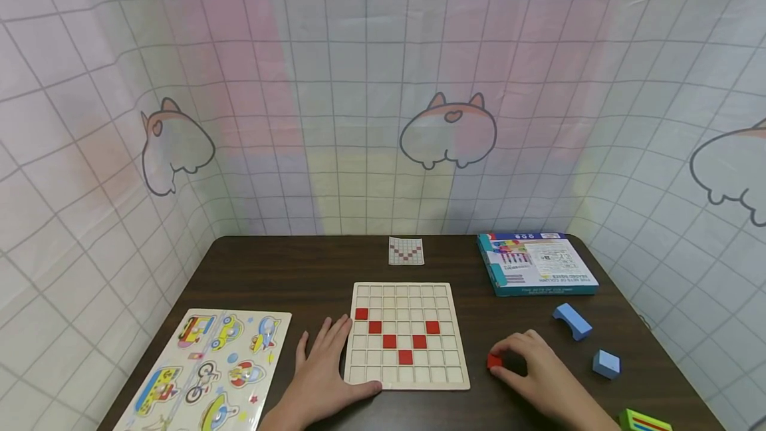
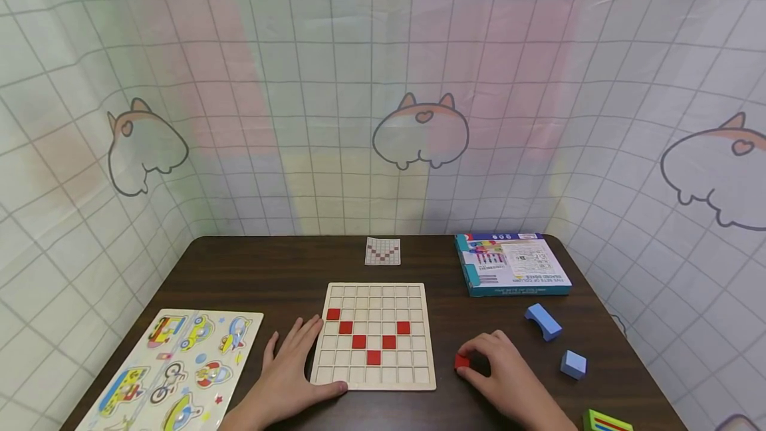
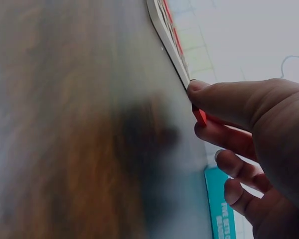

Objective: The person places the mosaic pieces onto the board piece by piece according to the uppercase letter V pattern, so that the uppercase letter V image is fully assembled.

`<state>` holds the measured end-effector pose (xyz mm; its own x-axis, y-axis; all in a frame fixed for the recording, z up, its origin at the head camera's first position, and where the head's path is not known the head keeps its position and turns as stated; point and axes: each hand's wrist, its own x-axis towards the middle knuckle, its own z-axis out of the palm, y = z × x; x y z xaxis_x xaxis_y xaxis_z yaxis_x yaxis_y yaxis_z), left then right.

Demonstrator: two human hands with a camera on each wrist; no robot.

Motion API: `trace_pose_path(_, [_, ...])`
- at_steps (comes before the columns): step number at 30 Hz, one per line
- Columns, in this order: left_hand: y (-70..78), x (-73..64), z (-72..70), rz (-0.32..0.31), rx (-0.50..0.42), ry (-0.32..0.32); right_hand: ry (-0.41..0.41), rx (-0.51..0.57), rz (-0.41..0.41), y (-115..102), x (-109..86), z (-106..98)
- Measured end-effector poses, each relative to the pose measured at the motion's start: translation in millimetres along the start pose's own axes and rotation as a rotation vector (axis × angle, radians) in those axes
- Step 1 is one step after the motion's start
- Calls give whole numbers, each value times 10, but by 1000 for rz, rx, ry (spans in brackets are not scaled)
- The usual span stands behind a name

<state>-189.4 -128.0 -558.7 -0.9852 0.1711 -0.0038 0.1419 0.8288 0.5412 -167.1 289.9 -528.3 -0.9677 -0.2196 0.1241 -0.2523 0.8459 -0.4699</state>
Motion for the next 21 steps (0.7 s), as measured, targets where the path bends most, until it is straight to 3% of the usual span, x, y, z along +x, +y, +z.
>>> trace_pose_path(12, [10,-3,-2,0,10,8,13,17,-93,-114,229,43])
trace_pose_path(21, [26,-10,-17,1,3,6,-22,35,-54,-224,375,41])
